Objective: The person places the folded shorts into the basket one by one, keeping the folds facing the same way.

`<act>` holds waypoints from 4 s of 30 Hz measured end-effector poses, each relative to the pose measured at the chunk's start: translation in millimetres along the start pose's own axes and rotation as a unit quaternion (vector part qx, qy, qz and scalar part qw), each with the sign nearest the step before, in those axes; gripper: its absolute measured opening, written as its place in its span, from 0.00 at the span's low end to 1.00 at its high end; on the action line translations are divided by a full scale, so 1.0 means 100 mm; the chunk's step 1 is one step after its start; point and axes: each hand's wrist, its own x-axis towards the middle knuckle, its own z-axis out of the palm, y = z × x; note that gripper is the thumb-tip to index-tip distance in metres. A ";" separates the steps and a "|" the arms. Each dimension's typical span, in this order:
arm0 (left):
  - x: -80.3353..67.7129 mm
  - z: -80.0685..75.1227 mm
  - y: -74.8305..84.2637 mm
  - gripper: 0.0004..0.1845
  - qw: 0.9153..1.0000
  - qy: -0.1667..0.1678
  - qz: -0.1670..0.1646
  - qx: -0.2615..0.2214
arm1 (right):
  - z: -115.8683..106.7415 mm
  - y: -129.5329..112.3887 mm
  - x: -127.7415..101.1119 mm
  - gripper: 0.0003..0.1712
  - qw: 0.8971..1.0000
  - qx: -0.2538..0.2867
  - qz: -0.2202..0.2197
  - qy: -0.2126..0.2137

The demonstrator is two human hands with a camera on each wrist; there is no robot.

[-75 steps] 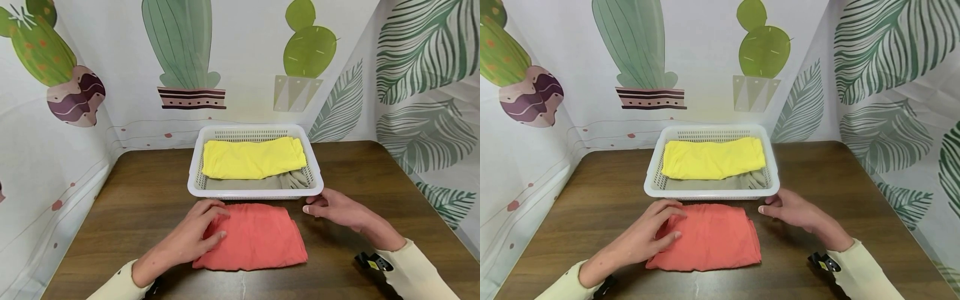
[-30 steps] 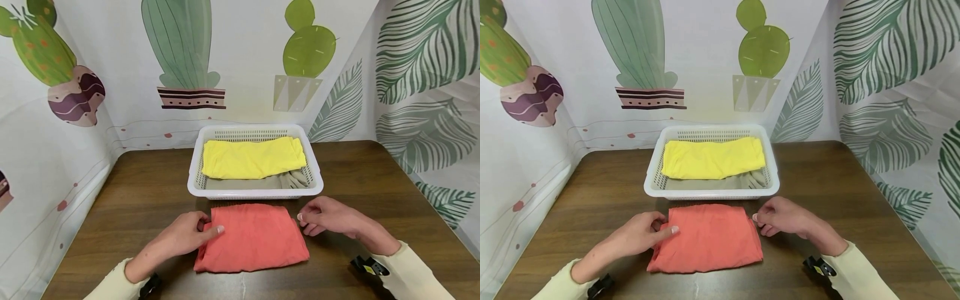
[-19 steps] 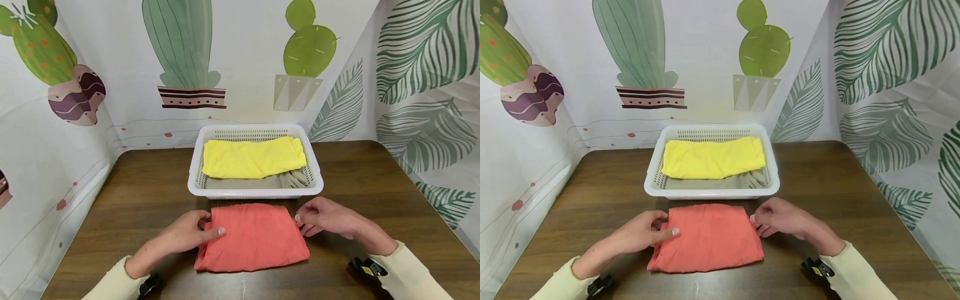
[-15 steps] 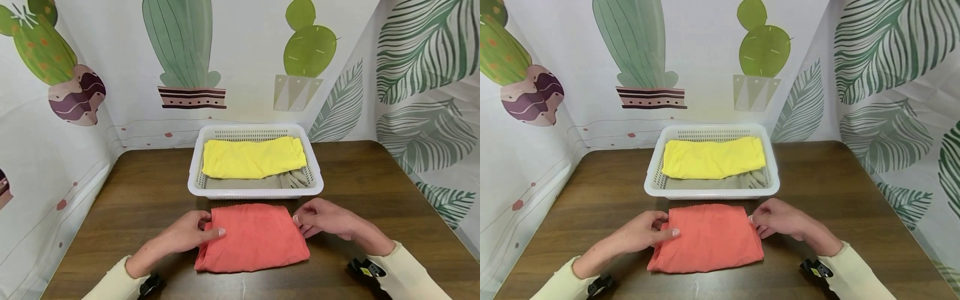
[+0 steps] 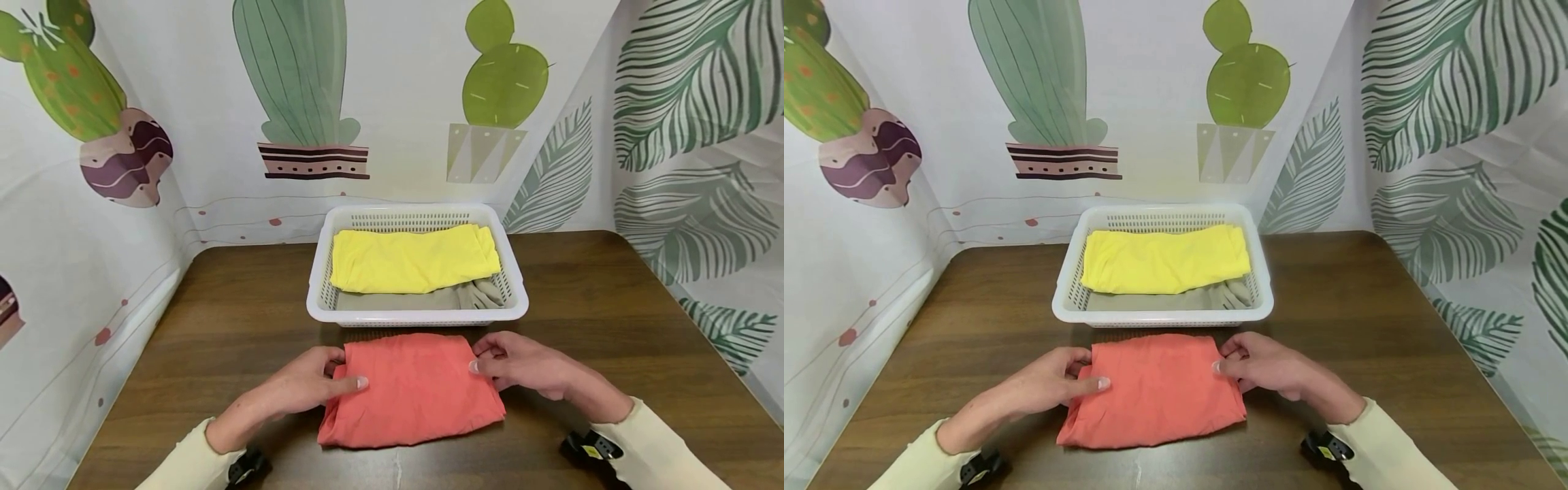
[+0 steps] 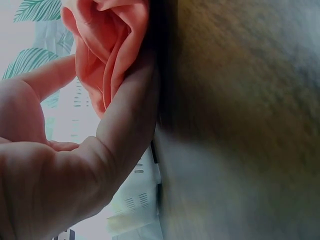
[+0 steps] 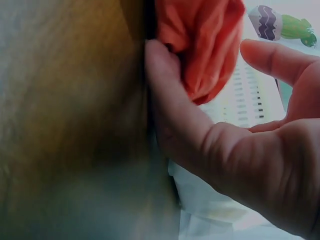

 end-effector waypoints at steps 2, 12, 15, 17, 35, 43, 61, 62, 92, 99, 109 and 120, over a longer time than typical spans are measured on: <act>0.00 0.00 0.00 0.24 1.000 -0.006 0.003 -0.005 | 0.02 0.01 0.01 0.31 1.000 0.004 -0.001 0.004; 0.01 0.00 -0.01 0.21 1.000 -0.015 0.018 0.005 | 0.09 0.05 0.03 0.33 1.000 0.019 -0.008 0.010; 0.02 0.01 -0.02 0.19 0.999 -0.017 0.027 0.010 | 0.11 0.05 0.04 0.28 1.000 0.023 -0.015 0.005; 0.02 0.01 -0.03 0.18 0.999 -0.018 0.033 0.014 | 0.12 0.06 0.04 0.27 0.999 0.028 -0.019 0.001; 0.04 0.00 -0.07 0.15 0.999 -0.017 0.035 0.022 | 0.11 0.07 0.04 0.25 0.999 0.010 -0.041 -0.025; 0.04 0.00 -0.07 0.17 0.998 -0.021 0.049 0.028 | 0.10 0.07 0.04 0.24 0.999 0.000 -0.046 -0.023; -0.01 -0.01 0.00 0.16 0.998 -0.021 0.051 0.032 | 0.11 0.02 0.01 0.25 0.999 -0.008 -0.042 -0.022; -0.02 -0.01 0.01 0.16 0.998 -0.020 0.052 0.035 | 0.11 0.01 0.01 0.25 0.999 -0.008 -0.042 -0.022; -0.20 -0.05 0.16 0.19 0.997 -0.029 0.066 0.034 | 0.13 -0.11 -0.13 0.24 0.997 -0.015 -0.065 -0.025; -0.26 -0.07 0.24 0.17 0.996 -0.038 0.074 0.031 | 0.14 -0.16 -0.18 0.25 0.997 -0.019 -0.067 -0.029; -0.31 -0.09 0.31 0.18 0.996 -0.039 0.077 0.026 | 0.13 -0.23 -0.24 0.25 0.995 -0.022 -0.086 -0.036; -0.35 -0.13 0.38 0.20 0.995 -0.042 0.086 0.014 | 0.08 -0.31 -0.28 0.26 0.994 -0.023 -0.098 -0.041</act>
